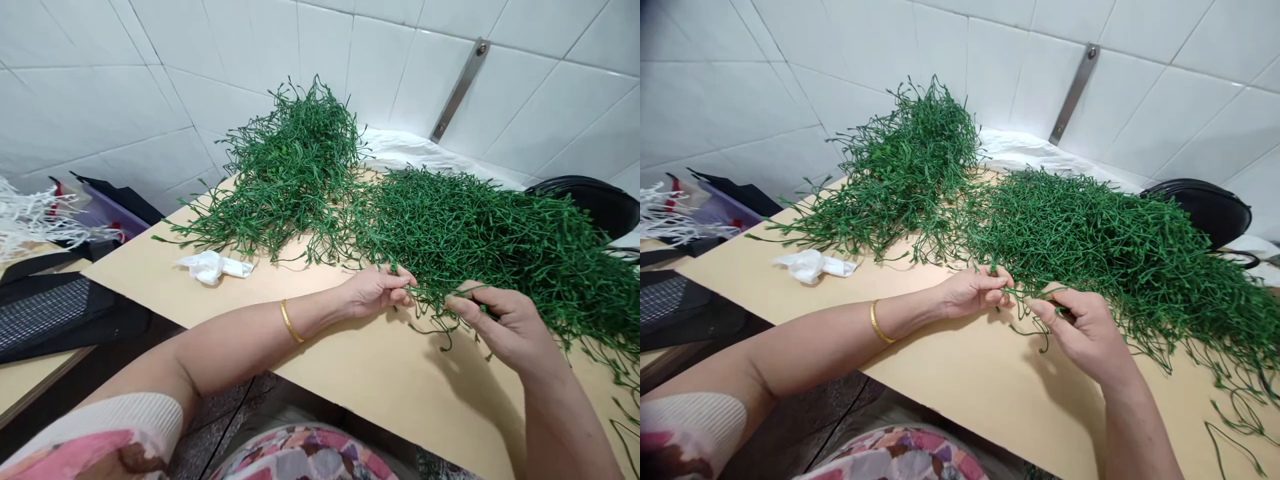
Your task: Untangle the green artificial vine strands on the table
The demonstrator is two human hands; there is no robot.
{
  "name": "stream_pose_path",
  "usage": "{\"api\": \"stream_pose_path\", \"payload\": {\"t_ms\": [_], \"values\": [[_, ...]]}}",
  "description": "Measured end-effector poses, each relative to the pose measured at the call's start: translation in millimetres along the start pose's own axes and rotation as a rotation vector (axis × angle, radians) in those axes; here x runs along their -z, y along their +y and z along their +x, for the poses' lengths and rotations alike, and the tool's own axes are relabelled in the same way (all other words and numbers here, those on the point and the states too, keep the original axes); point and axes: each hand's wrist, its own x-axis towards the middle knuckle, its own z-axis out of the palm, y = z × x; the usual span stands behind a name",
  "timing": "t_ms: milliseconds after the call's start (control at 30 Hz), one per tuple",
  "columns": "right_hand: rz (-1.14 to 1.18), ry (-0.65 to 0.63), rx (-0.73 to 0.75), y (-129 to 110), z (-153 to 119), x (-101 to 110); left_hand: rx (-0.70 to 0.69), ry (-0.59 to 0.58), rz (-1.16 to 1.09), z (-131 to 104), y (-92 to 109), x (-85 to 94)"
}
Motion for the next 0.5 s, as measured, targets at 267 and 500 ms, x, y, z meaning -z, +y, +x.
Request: {"api": "stream_pose_path", "payload": {"t_ms": [267,500], "values": [[-0.591,0.352,-0.023,26.3,14.0,7.6,0.009,0.071,0.081,-1.6,6.7,-2.1],[-0.66,0.527,0.119,27.7,18.0,-21.4,-0.029,0.037,0.155,-2.9,2.4,-3.6]]}}
